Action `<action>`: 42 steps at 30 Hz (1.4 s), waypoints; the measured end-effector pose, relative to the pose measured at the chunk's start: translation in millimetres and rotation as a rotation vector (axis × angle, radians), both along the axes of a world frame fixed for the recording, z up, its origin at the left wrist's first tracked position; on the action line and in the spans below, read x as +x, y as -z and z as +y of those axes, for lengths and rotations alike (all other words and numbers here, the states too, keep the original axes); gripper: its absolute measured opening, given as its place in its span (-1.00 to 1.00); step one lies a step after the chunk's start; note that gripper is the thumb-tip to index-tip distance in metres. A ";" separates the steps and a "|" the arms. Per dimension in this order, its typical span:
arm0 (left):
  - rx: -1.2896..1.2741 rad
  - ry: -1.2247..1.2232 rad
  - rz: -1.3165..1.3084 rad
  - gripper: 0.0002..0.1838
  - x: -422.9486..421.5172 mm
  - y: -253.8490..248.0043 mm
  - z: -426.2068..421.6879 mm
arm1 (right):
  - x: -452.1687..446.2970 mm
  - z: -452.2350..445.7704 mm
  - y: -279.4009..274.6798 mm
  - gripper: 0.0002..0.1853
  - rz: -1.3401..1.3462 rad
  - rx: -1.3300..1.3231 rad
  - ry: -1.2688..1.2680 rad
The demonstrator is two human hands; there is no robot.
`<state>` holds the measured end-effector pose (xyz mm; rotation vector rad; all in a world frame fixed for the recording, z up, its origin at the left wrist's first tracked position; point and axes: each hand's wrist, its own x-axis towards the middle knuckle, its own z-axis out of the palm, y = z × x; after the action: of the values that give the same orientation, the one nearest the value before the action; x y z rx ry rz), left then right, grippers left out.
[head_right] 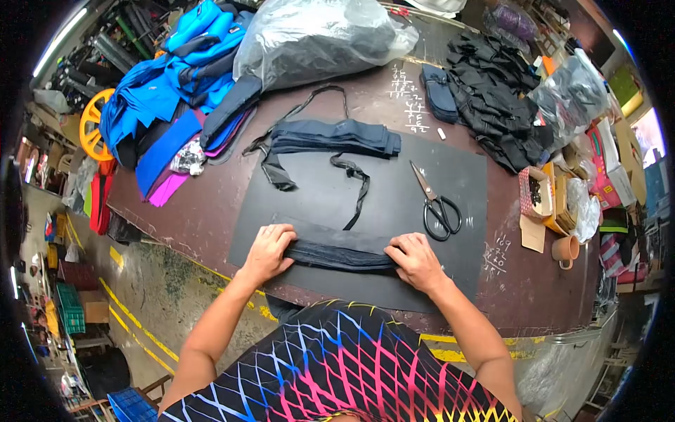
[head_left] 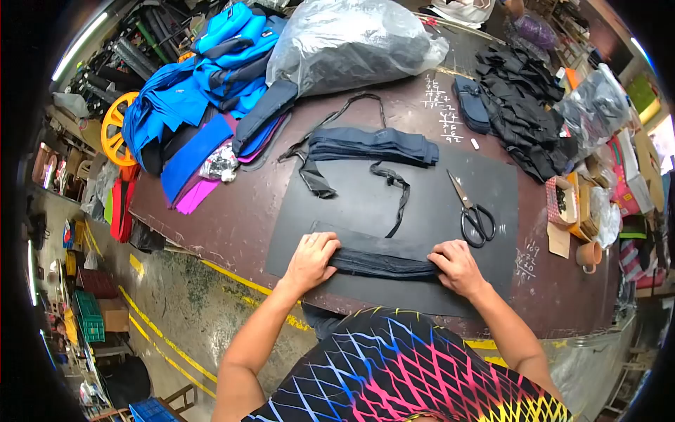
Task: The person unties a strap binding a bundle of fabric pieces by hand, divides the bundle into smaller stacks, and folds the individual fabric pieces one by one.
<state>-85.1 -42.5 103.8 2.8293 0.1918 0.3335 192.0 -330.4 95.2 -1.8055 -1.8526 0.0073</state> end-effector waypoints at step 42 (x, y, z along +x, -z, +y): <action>-1.434 -0.424 -0.001 -0.53 31.0 -53.6 -70.3 | -119.1 80.2 -39.7 -0.79 0.989 0.205 0.433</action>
<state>-54.1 -112.7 157.4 1.3543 0.6918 0.1529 72.9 -250.2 135.0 -1.5756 -0.7369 0.4468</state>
